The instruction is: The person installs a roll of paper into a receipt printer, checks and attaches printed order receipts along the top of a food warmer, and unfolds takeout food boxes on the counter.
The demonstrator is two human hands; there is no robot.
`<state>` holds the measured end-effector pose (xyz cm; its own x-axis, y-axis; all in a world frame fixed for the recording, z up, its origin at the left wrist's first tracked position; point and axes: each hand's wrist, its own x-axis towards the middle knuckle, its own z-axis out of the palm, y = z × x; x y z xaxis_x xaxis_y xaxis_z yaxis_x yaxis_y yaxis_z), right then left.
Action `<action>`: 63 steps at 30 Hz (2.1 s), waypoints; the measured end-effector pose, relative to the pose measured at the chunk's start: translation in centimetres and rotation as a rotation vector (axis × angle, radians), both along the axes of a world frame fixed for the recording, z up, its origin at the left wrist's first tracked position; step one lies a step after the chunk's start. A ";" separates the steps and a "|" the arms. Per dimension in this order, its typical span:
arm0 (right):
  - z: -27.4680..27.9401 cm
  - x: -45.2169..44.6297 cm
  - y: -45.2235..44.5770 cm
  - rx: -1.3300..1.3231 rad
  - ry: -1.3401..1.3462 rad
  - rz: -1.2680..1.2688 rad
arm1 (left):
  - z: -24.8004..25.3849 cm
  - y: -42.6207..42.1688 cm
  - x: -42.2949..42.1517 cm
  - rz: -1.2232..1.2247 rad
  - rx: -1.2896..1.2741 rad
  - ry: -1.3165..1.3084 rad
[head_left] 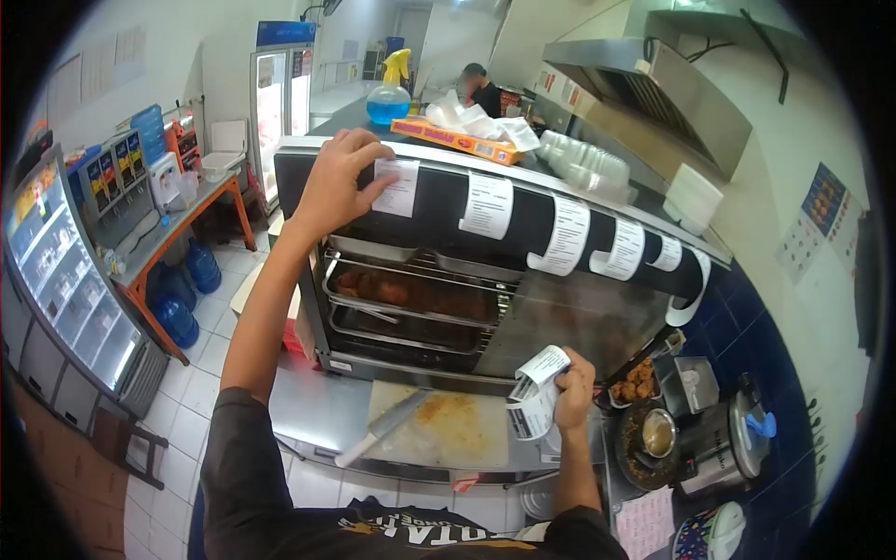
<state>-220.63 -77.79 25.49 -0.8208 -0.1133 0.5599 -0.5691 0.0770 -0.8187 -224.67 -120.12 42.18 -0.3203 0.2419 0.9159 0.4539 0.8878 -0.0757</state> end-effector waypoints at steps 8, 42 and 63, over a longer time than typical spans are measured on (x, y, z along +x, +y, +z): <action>7.7 -2.2 -8.4 0.212 0.117 -0.126 | 0.7 -2.2 -0.8 -0.060 -0.082 -0.091; 17.6 -8.1 -15.9 0.916 0.837 -0.590 | 0.7 -3.4 -1.6 -0.153 -0.188 -0.032; 17.6 -8.0 -16.0 0.952 0.828 -0.643 | 1.3 -3.5 -1.4 -0.167 -0.155 -0.132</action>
<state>-228.63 -93.78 43.07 -0.3503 -0.4526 0.8200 -0.5070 0.8278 0.2403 -226.12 -123.61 43.47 -0.3783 0.4360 0.8166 0.6086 0.7818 -0.1355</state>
